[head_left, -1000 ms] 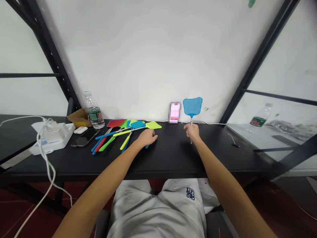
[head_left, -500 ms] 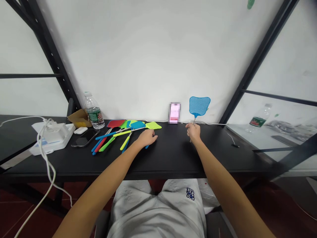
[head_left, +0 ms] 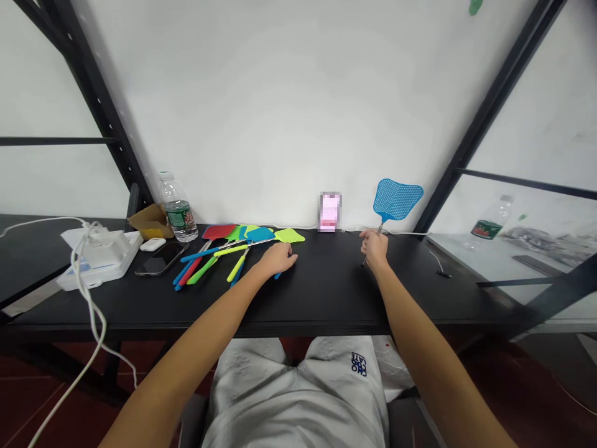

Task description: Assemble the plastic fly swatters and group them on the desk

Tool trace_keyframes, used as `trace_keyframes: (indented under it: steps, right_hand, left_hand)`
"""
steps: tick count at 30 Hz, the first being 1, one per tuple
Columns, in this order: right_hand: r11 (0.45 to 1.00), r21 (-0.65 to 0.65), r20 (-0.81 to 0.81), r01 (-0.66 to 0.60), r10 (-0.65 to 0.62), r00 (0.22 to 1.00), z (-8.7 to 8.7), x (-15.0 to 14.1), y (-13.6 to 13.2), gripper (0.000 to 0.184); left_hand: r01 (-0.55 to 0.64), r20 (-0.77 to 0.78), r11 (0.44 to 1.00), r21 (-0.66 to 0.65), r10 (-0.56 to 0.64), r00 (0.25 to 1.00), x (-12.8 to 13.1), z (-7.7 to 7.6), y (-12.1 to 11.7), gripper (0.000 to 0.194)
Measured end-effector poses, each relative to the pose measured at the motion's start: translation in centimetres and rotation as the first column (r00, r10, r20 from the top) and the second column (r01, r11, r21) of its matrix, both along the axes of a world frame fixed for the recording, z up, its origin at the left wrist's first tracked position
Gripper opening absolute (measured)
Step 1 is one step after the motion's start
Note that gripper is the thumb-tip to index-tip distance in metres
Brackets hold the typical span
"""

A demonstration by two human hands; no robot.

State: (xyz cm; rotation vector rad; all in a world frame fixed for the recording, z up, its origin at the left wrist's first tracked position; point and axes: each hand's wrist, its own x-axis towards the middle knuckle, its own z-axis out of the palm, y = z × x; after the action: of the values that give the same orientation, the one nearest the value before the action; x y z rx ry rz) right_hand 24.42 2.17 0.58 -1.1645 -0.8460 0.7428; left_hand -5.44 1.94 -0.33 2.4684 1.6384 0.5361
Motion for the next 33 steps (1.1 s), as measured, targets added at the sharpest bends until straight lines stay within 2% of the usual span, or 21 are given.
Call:
trace_keyframes:
  steps: [3, 12, 15, 19, 27, 33]
  right_hand:
    - [0.996, 0.074, -0.103, 0.056, -0.048, 0.994, -0.1, -0.6, 0.0, 0.004]
    - [0.959, 0.194, -0.149, -0.206, 0.236, 0.960, -1.2, -2.2, 0.4, 0.003]
    - [0.940, 0.163, -0.182, -0.300, 0.328, 0.927, -1.2, -2.8, 0.2, 0.007]
    - [0.886, 0.029, -0.256, -0.464, 0.455, 0.853, -1.1, -3.2, -0.1, 0.011]
    - [0.884, 0.043, -0.406, -0.466, 0.442, 0.800, -0.6, -2.6, -0.2, 0.035]
    - [0.842, 0.040, -0.332, -0.537, 0.518, 0.788, -1.3, -3.2, -0.3, 0.045]
  left_hand:
    - [-0.002, -0.008, 1.000, 0.003, 0.002, 1.000, 0.0, 0.1, -0.1, 0.025]
    - [0.010, 0.005, 1.000, 0.007, -0.010, 1.000, 0.1, 0.1, -0.1, 0.024]
    - [0.011, -0.006, 1.000, 0.009, -0.010, 1.000, 0.1, 0.1, -0.1, 0.024]
    - [0.011, -0.030, 1.000, 0.014, -0.011, 0.999, 0.1, 0.1, 0.0, 0.025]
    - [0.010, -0.007, 1.000, 0.004, -0.010, 1.000, 0.1, 0.2, -0.1, 0.024]
    - [0.016, 0.015, 1.000, 0.018, -0.016, 1.000, 0.1, 0.1, -0.1, 0.023]
